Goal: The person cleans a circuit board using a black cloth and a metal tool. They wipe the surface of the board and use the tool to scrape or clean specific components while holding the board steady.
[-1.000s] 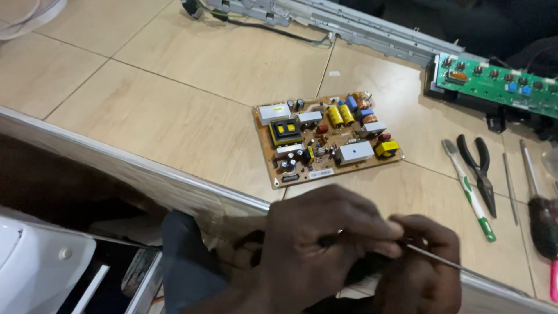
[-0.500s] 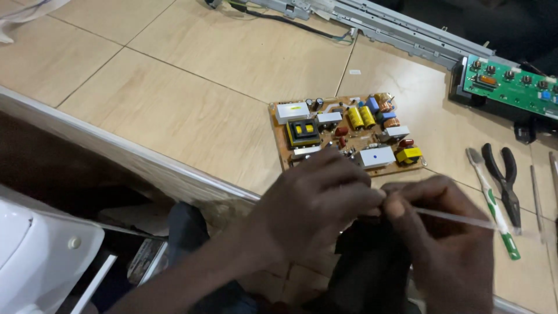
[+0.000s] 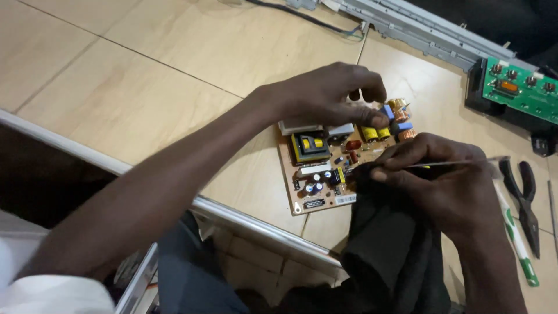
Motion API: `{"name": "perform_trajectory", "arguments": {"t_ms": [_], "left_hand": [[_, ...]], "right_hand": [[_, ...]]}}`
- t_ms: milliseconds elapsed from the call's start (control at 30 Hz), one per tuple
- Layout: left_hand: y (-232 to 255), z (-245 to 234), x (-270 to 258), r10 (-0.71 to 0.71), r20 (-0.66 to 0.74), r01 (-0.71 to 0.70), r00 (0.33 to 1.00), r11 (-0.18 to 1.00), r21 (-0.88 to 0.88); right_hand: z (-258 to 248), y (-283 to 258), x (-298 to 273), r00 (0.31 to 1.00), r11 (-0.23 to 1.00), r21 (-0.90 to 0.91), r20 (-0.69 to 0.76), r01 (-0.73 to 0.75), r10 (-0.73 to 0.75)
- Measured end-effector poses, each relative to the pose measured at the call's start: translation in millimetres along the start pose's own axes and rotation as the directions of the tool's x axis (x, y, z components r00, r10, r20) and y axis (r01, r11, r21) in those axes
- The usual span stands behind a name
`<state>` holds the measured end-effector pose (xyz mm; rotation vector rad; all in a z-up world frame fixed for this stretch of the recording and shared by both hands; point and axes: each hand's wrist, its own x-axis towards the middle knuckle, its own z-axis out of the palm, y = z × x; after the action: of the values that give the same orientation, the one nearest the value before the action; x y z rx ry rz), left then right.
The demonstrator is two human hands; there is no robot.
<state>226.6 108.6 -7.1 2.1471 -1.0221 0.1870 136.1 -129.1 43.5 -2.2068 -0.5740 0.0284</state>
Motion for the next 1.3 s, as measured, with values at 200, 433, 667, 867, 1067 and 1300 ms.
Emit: {"name": "perform_trajectory", "arguments": {"t_ms": [200,433,667,867,1067,1300], "left_hand": [[2.2,3.0,-11.1,0.035,0.041,-0.035,0.999,0.999,-0.019],[-9.5,11.0,-9.4,0.069,0.087,-0.07,0.994,0.998,0.006],[-12.3,12.5,-7.8,0.103,0.083,-0.106,0.991,0.994,0.036],[-12.2,10.6,-8.5,0.093,0.084,-0.095,0.992,0.995,0.023],[-16.1,13.6,-7.7,0.145,0.06,-0.147,0.988,0.989,0.023],[-23.5,19.5,-5.1,0.169,0.02,-0.17,0.985,0.984,0.055]], "right_hand": [[2.7,3.6,2.5,0.999,0.999,0.013,0.033,-0.044,0.044],[1.1,-0.5,2.6,0.998,0.998,0.054,0.068,-0.022,0.019],[-12.4,18.5,24.7,0.947,0.984,0.099,0.269,0.151,-0.173],[-15.0,30.2,36.8,0.934,0.976,0.208,0.329,0.069,-0.136],[-12.8,34.6,33.0,0.962,0.974,0.217,0.273,-0.064,0.003],[-10.1,25.1,29.5,0.965,0.993,0.114,0.256,0.034,-0.063]]}}
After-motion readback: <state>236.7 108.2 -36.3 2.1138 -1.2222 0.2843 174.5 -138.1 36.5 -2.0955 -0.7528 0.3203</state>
